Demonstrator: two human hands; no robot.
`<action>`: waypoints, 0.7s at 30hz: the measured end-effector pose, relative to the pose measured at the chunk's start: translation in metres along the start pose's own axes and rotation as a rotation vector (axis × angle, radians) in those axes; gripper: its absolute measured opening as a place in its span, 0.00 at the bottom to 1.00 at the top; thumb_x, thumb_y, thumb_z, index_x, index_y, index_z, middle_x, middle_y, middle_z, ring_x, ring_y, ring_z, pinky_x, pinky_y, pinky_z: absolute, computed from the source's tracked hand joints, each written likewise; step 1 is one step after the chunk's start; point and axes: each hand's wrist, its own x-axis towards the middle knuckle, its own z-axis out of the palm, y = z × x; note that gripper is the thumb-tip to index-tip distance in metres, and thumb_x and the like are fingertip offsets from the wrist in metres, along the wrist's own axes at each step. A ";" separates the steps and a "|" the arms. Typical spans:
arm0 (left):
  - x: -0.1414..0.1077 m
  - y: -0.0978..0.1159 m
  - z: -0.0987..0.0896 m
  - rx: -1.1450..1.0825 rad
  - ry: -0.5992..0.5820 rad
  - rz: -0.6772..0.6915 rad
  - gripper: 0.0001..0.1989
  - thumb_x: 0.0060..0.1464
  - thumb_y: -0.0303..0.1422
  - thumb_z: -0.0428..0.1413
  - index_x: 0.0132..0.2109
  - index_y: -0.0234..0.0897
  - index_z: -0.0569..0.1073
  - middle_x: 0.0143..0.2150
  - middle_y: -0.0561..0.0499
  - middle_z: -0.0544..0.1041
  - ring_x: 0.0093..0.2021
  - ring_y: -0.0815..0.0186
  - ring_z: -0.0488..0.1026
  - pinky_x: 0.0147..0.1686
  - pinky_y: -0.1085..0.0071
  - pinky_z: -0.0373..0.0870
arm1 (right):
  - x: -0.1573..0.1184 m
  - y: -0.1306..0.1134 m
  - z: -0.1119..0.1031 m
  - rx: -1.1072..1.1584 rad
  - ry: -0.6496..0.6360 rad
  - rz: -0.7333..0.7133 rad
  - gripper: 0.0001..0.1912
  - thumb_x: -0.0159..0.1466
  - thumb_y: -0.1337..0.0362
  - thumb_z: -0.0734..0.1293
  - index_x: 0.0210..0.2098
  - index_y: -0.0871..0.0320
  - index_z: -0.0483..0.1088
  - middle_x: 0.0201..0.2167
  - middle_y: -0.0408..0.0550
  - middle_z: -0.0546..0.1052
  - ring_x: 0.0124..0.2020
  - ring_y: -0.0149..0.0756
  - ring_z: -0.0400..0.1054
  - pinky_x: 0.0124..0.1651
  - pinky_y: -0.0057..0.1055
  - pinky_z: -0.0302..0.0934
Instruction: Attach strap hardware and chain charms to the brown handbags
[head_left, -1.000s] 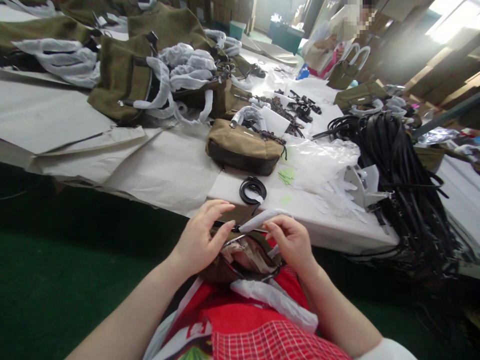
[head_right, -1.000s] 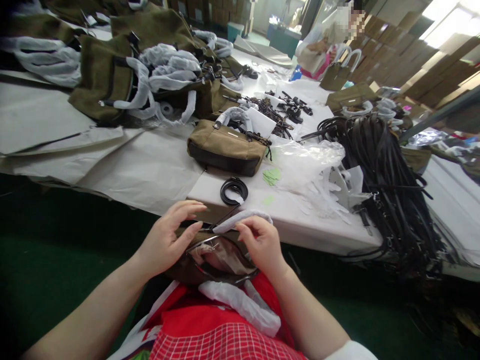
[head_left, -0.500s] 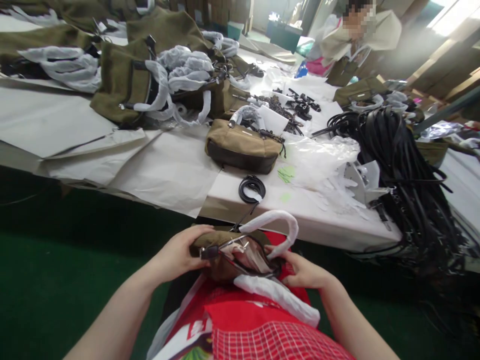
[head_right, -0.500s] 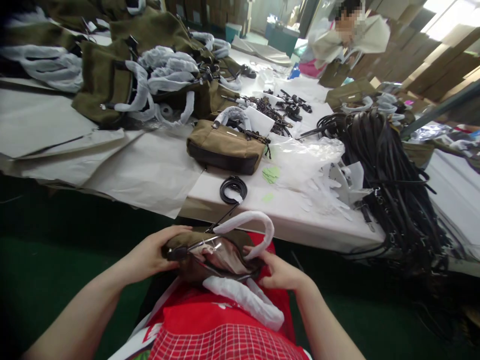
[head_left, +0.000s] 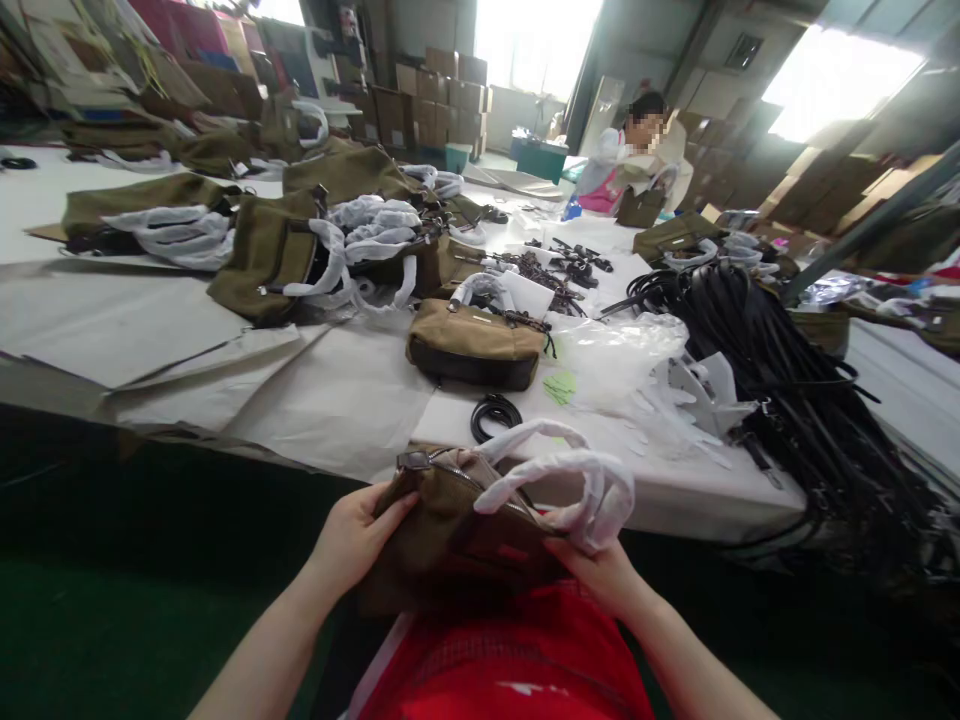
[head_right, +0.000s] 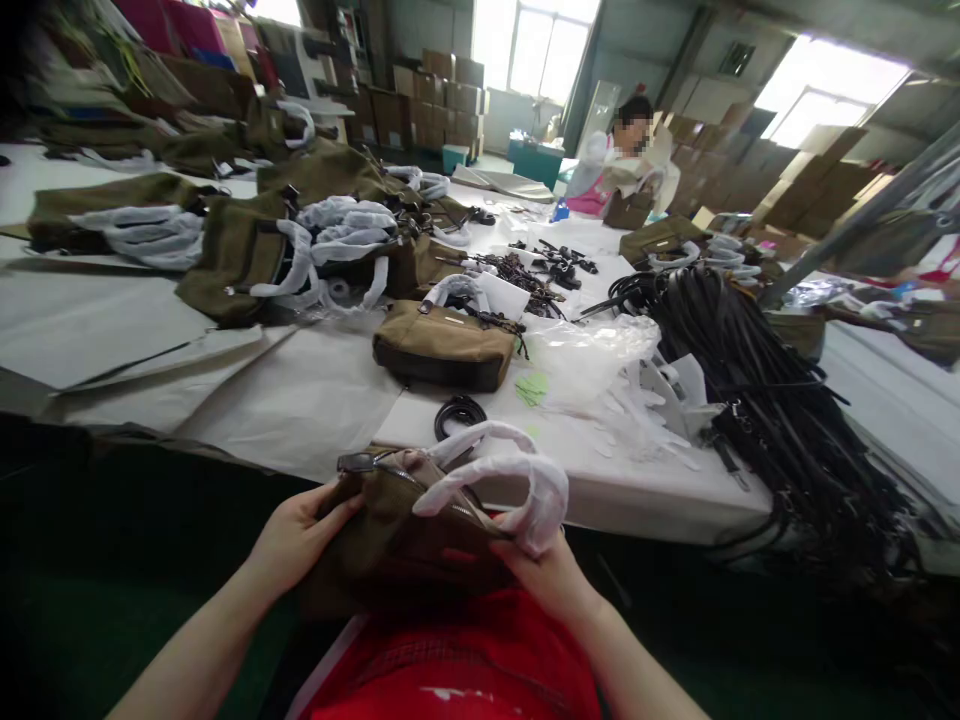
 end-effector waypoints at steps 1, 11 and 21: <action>0.000 0.002 -0.003 -0.070 -0.027 -0.028 0.26 0.51 0.52 0.59 0.47 0.35 0.80 0.42 0.46 0.83 0.44 0.50 0.78 0.42 0.63 0.75 | 0.003 -0.005 -0.007 -0.013 -0.015 -0.014 0.15 0.65 0.54 0.68 0.43 0.58 0.78 0.41 0.54 0.81 0.42 0.43 0.75 0.49 0.39 0.70; 0.016 0.041 -0.017 -0.071 -0.200 0.002 0.28 0.51 0.56 0.57 0.45 0.35 0.77 0.41 0.43 0.82 0.43 0.53 0.78 0.47 0.59 0.75 | 0.004 -0.052 -0.042 -0.565 -0.257 -0.204 0.12 0.69 0.58 0.62 0.45 0.55 0.74 0.46 0.52 0.78 0.49 0.48 0.72 0.52 0.44 0.68; 0.123 0.080 0.042 0.681 -0.051 0.137 0.21 0.56 0.45 0.53 0.48 0.33 0.77 0.48 0.40 0.80 0.49 0.54 0.77 0.51 0.64 0.71 | -0.027 -0.035 -0.020 -0.993 0.236 -0.433 0.24 0.67 0.60 0.61 0.61 0.61 0.60 0.57 0.63 0.68 0.58 0.56 0.63 0.57 0.56 0.62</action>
